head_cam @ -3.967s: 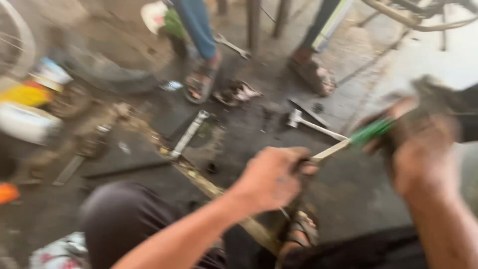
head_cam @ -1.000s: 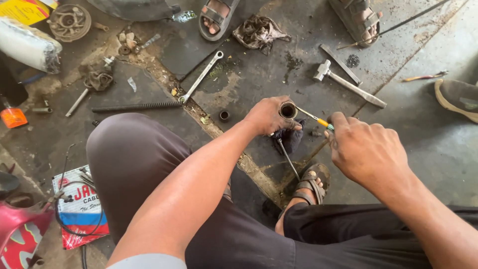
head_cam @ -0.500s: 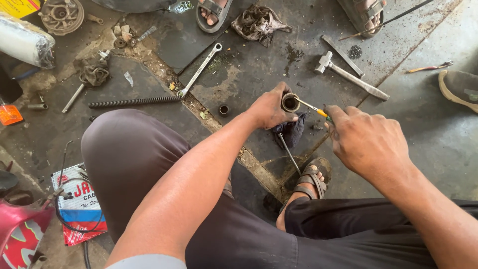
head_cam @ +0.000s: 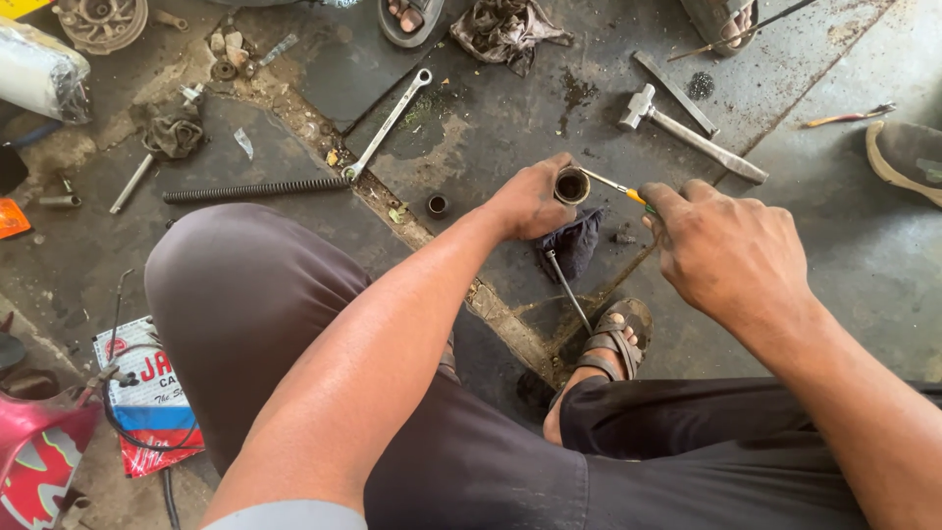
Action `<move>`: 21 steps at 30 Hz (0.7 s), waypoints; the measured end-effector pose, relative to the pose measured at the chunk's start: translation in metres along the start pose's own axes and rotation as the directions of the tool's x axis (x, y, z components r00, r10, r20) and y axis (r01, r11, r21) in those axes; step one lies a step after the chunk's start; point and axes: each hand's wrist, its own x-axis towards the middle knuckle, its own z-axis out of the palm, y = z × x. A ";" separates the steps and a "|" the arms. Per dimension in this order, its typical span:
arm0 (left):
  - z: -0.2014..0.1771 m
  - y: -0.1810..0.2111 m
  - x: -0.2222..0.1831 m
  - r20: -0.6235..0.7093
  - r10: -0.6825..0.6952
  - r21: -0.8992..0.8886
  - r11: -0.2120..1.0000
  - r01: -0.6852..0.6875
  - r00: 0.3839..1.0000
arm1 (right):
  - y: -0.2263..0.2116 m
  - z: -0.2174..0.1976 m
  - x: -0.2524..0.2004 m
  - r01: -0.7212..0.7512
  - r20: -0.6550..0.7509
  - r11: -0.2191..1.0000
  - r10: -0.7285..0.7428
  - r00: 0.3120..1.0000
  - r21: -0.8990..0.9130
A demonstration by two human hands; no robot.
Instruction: The recorder is repairing or servicing motorcycle front fork assemblies, using a screwdriver, hammer, and pliers to remove seals and disassemble components.
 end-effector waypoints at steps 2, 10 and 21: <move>-0.002 0.005 -0.002 0.000 -0.021 -0.028 0.999 0.021 1.000 | 0.000 -0.001 0.000 0.006 -0.003 1.000 -0.006 1.000 -0.001; 0.006 -0.009 0.004 -0.039 0.044 -0.052 0.998 -0.046 0.998 | -0.005 -0.002 -0.002 0.010 -0.007 0.999 -0.010 1.000 -0.030; 0.009 -0.003 0.002 -0.041 -0.008 -0.008 1.000 0.007 0.999 | -0.019 -0.005 -0.006 0.020 0.046 0.987 -0.013 0.999 -0.157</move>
